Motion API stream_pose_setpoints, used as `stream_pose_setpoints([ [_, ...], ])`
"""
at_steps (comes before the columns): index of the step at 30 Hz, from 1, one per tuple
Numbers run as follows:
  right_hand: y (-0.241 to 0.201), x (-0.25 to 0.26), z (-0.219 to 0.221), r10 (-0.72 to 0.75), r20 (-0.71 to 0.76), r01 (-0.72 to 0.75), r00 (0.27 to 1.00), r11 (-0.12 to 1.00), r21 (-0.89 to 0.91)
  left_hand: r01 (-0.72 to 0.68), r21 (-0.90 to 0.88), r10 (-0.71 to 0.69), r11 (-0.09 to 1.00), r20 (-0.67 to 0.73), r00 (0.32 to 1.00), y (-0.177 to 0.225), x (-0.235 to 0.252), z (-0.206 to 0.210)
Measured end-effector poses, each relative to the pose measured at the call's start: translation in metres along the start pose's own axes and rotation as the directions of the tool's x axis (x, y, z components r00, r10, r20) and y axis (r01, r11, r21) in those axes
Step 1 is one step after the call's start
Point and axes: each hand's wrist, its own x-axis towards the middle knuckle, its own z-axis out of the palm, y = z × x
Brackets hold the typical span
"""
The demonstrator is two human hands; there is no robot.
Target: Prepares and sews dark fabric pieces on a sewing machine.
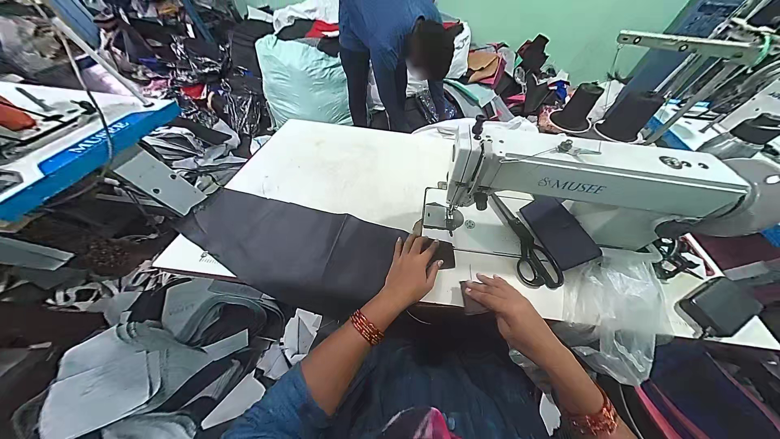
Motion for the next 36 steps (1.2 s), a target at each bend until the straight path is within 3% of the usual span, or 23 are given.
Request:
stream_pose_setpoints([
  [3,0.008,-0.008,-0.015,0.078,-0.119,-0.081,0.990,0.996,-0.024,0.085,0.015,-0.085,0.996,0.038,0.996,-0.005,0.025,-0.009],
  [11,0.006,-0.014,-0.013,0.117,-0.152,-0.125,0.981,0.991,-0.045,0.184,-0.125,-0.205,0.975,-0.190,0.960,-0.022,0.095,-0.014],
  [15,0.008,-0.013,-0.016,0.128,-0.157,-0.135,0.979,0.990,-0.040,-0.022,-0.396,-0.122,0.918,-0.335,0.934,-0.036,0.087,-0.023],
  [18,0.009,-0.009,-0.016,0.150,-0.137,-0.159,0.979,0.986,-0.055,-0.133,-0.342,0.020,0.930,-0.316,0.949,-0.036,0.053,-0.045],
  [21,0.006,0.001,-0.008,0.146,-0.114,-0.155,0.983,0.985,-0.070,-0.385,-0.240,0.375,0.891,-0.086,0.923,-0.043,0.012,-0.049],
  [23,0.002,0.012,0.000,0.128,-0.104,-0.138,0.986,0.986,-0.091,-0.452,-0.288,0.489,0.844,0.067,0.870,-0.043,-0.008,-0.039],
  [25,-0.001,0.024,0.010,0.101,-0.097,-0.113,0.990,0.986,-0.121,-0.445,-0.289,0.493,0.847,0.115,0.863,-0.042,-0.019,-0.027],
  [33,-0.009,0.044,0.054,0.113,0.016,-0.104,0.994,0.953,-0.286,-0.386,-0.196,0.395,0.901,0.006,0.919,-0.035,0.000,-0.012],
  [36,-0.016,0.037,0.053,0.084,0.004,-0.080,0.996,0.965,-0.250,-0.407,-0.188,0.407,0.894,-0.038,0.913,-0.037,-0.001,-0.007],
])
